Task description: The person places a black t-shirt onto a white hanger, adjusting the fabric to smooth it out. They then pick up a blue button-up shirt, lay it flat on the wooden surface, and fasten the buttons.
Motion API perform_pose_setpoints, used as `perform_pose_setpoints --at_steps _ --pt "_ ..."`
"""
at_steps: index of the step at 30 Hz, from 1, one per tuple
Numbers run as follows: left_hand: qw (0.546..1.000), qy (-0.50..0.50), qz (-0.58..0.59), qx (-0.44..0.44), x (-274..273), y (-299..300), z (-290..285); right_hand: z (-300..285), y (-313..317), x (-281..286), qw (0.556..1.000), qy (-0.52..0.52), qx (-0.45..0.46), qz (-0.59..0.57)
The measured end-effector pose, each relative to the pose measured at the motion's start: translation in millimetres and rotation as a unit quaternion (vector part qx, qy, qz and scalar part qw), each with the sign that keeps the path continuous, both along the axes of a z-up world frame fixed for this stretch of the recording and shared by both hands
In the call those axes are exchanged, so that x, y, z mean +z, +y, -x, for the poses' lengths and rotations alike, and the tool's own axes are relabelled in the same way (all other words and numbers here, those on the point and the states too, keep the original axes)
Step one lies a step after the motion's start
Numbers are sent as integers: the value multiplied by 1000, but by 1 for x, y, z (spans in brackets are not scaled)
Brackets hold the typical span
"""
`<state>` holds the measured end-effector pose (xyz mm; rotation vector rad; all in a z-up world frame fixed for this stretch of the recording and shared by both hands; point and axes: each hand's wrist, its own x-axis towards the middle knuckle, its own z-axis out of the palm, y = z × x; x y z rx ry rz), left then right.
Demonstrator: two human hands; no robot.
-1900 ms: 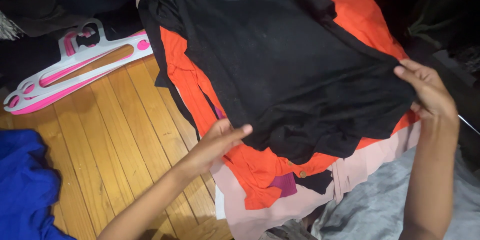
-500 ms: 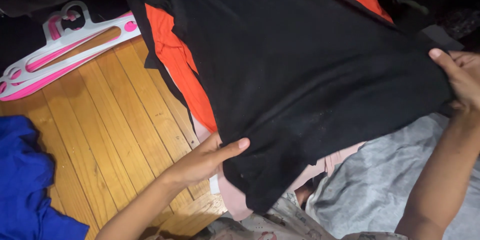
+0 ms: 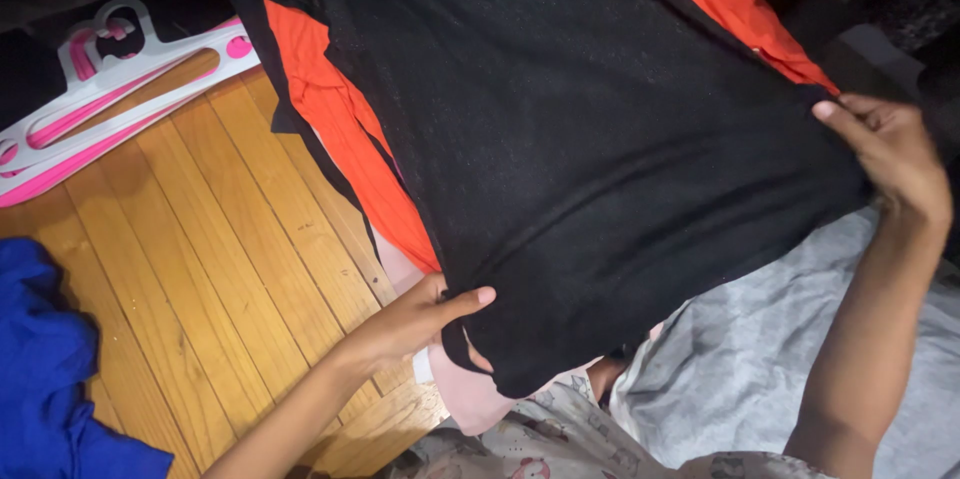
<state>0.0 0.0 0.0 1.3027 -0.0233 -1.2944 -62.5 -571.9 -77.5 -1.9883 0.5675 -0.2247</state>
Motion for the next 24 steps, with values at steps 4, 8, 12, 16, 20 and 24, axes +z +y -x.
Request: perform_pose_setpoints --at_steps 4,8,12,16,20,24 --pt "1000 9 0 23 15 0 8 12 20 29 999 -15 14 28" --pt "997 44 -44 45 19 -5 7 18 16 30 997 -6 23 68" --pt "997 11 -73 -5 5 -5 10 20 24 27 993 21 33 113" --pt "998 17 -57 -12 -21 -1 11 16 38 27 994 40 36 97" --pt "999 -12 -10 -49 -18 6 13 21 37 29 992 27 51 113" --pt "997 17 16 -72 -9 8 16 29 21 18 998 15 -3 63"
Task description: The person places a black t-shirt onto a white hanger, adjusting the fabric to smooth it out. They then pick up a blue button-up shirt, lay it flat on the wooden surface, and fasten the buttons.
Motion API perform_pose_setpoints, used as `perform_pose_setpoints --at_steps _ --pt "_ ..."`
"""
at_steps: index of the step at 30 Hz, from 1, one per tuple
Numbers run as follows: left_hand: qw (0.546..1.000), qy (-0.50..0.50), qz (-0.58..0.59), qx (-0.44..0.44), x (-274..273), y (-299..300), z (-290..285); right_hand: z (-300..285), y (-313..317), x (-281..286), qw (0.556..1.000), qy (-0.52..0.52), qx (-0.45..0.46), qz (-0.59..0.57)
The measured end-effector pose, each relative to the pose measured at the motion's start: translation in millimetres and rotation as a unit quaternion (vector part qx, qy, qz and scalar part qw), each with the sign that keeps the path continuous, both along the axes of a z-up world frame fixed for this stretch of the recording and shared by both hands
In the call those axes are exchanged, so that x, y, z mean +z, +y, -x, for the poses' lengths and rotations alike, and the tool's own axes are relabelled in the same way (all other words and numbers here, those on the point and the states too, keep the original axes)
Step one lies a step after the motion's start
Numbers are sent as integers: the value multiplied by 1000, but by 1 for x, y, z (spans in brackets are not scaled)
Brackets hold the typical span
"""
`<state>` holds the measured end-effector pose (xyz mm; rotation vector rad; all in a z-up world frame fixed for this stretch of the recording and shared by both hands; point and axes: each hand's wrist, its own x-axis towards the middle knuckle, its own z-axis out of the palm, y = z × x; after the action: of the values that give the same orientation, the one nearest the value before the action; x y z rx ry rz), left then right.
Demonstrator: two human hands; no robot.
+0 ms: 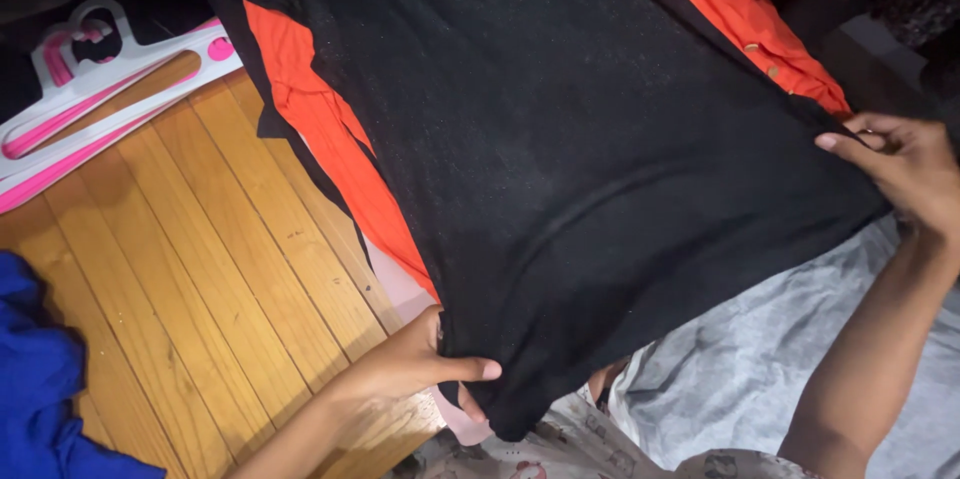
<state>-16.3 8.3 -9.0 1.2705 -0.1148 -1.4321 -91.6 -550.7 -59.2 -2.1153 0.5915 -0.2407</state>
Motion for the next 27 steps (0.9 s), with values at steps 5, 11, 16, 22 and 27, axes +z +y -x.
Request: perform_pose_setpoints --at_steps 5,11,16,22,27 --pt "998 -25 -42 36 -21 0 4 -2 -11 -14 999 0 24 36" --pt "995 -91 33 -10 -37 12 8 -6 -22 -20 989 102 68 78" --pt "983 -166 10 -78 10 15 -8 -14 -2 -4 986 65 52 142" --pt "975 -212 6 70 6 20 -41 -49 -6 -9 978 -19 53 203" --pt "963 -212 73 150 12 10 -70 -101 73 40 978 -55 115 165"
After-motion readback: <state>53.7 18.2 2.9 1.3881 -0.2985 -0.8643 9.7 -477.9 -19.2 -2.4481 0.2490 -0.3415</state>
